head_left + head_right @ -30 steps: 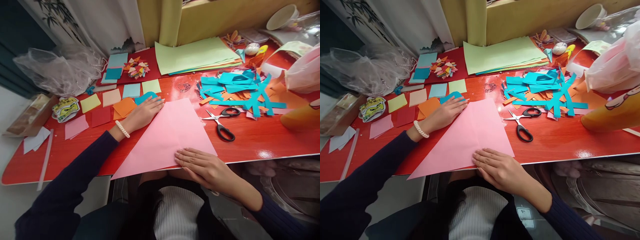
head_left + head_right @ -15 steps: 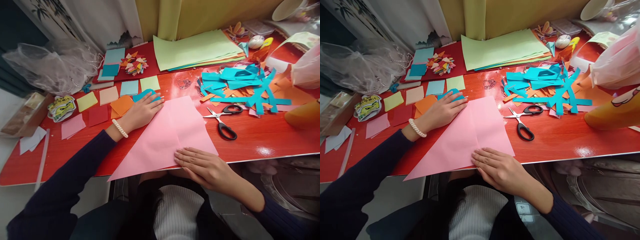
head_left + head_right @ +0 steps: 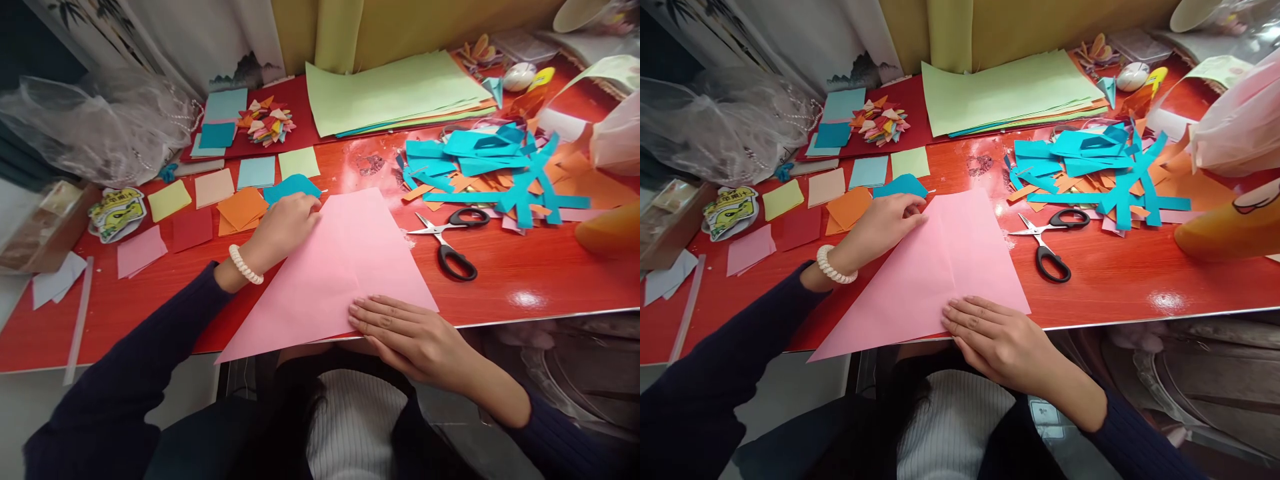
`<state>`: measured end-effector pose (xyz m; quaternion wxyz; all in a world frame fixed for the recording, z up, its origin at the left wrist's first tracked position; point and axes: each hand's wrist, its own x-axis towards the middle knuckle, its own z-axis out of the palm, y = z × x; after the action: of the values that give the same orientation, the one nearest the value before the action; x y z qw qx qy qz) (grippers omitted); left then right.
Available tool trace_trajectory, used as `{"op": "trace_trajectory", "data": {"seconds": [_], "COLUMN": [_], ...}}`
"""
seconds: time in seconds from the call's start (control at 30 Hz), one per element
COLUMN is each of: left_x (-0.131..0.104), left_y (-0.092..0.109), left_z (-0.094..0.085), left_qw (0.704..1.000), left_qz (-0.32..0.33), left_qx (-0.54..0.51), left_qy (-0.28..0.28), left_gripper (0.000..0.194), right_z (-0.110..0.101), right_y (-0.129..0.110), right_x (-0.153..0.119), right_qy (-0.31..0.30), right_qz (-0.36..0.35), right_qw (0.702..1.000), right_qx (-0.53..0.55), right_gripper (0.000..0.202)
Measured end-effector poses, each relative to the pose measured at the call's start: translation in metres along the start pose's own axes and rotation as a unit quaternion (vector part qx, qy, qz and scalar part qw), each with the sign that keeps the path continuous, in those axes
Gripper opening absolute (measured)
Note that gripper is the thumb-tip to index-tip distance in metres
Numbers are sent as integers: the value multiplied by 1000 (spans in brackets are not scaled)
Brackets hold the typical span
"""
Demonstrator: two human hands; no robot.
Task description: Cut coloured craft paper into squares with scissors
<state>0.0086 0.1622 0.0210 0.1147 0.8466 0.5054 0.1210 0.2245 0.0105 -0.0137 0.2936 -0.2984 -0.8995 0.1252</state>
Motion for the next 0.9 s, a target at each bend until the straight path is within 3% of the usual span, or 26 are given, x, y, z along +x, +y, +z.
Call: {"op": "trace_trajectory", "data": {"seconds": [0.23, 0.33, 0.47, 0.63, 0.9], "left_x": [8, 17, 30, 35, 35], "left_y": [12, 7, 2, 8, 7], "left_z": [-5, -5, -4, -6, 1], "left_qw": [976, 929, 866, 843, 846], "left_qz": [-125, -160, -195, -227, -247], "left_qx": [-176, -320, -441, -478, -466], "left_qy": [-37, -96, -132, -95, -76], "left_gripper": [14, 33, 29, 29, 19], "right_z": [0, 0, -1, -1, -1], "right_y": [0, 0, 0, 0, 1], "right_x": [-1, -1, 0, 2, 1], "right_qy": [-6, -9, -10, -4, -2], "right_qz": [-3, -3, -6, -15, -18], "right_qw": [1000, 1000, 1000, 1000, 1000], "right_qx": [-10, -12, -16, -23, -20], "right_gripper": [30, 30, 29, 28, 28]}}
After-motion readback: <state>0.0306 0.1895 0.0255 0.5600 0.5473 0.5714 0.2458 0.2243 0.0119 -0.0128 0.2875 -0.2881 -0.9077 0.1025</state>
